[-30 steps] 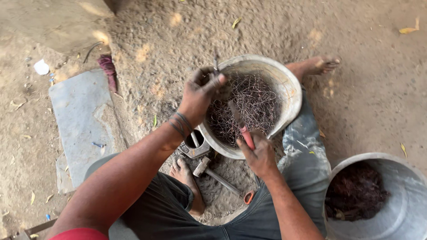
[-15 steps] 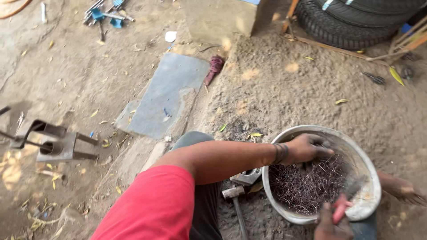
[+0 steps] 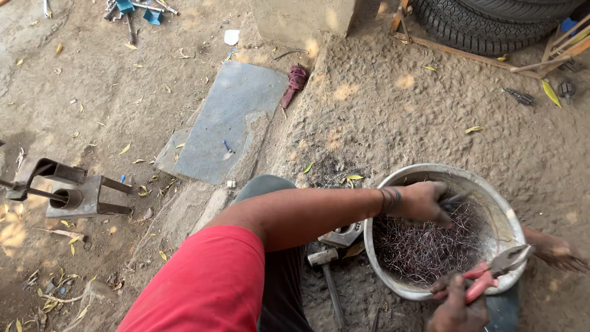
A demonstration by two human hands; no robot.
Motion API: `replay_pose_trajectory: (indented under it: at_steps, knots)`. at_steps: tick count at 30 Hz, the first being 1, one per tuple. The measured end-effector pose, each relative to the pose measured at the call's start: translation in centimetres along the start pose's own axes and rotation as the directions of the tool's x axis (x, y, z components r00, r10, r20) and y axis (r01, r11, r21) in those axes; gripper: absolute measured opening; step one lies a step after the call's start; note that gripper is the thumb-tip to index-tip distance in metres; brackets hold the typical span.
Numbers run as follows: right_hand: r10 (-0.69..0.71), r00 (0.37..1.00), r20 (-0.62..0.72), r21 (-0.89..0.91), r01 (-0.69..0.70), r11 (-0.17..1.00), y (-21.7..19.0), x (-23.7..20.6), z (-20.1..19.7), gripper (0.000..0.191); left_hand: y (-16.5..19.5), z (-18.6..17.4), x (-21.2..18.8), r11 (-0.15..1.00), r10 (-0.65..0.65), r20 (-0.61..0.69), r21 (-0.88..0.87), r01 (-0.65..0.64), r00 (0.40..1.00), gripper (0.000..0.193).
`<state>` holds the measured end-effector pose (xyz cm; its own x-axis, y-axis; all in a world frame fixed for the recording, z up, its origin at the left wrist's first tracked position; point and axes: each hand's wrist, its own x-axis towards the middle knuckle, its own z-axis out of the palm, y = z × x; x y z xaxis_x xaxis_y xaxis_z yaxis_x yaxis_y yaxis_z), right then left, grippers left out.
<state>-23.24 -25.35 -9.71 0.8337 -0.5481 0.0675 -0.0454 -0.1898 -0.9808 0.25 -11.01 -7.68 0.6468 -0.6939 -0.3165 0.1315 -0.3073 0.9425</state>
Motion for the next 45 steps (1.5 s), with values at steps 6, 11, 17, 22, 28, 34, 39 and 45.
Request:
replay_pose_trajectory:
  at_steps: [6, 11, 17, 22, 28, 34, 39, 45]
  knots:
    - [0.361, 0.93, -0.071, 0.097, -0.354, 0.93, 5.7, 6.9, -1.9, 0.042, 3.6, 0.5, 0.4, 0.845, 0.069, -0.208, -0.508, -0.168, 0.976, 0.049]
    - [0.495, 0.868, 0.038, 0.005, -0.495, 0.869, 7.5, 7.2, -1.3, 0.044, 4.2, -2.2, 1.5, 0.972, -0.063, -0.521, -0.224, -0.065, 0.851, 0.051]
    - [0.496, 0.868, 0.039, -0.029, -0.495, 0.868, 7.0, 6.8, -0.1, 0.046, 5.8, -2.1, 0.7, 0.993, -0.042, -0.698, -0.111, -0.05, 0.715, 0.062]
    - [0.498, 0.866, 0.034, -0.051, -0.497, 0.866, 7.3, 6.3, 1.3, 0.049, 6.6, -4.1, 0.3, 0.988, -0.041, -0.756, -0.13, -0.088, 0.654, 0.067]
    - [0.488, 0.873, 0.019, -0.074, -0.485, 0.871, 6.9, 7.4, 1.0, 0.051, 8.7, -7.7, 1.0, 0.999, 0.038, -0.837, 0.033, -0.02, 0.545, 0.049]
    - [0.429, 0.903, -0.026, -0.05, -0.43, 0.902, 6.7, 8.4, -1.0, 0.054, 6.7, -6.3, 1.2, 0.971, 0.154, -0.561, -0.065, -0.228, 0.813, 0.065]
    - [0.279, 0.949, -0.146, -0.008, -0.283, 0.959, 5.5, 11.1, -4.6, 0.056, 4.7, -2.5, 1.7, 0.831, 0.288, 0.062, 0.479, -0.281, 0.956, 0.031]
    - [-0.002, 0.986, -0.165, 0.008, 0.004, 1.0, 5.7, 9.6, -7.2, 0.059, 3.2, -1.0, 0.8, 0.657, 0.086, -0.033, 0.753, -0.031, 0.996, 0.029]
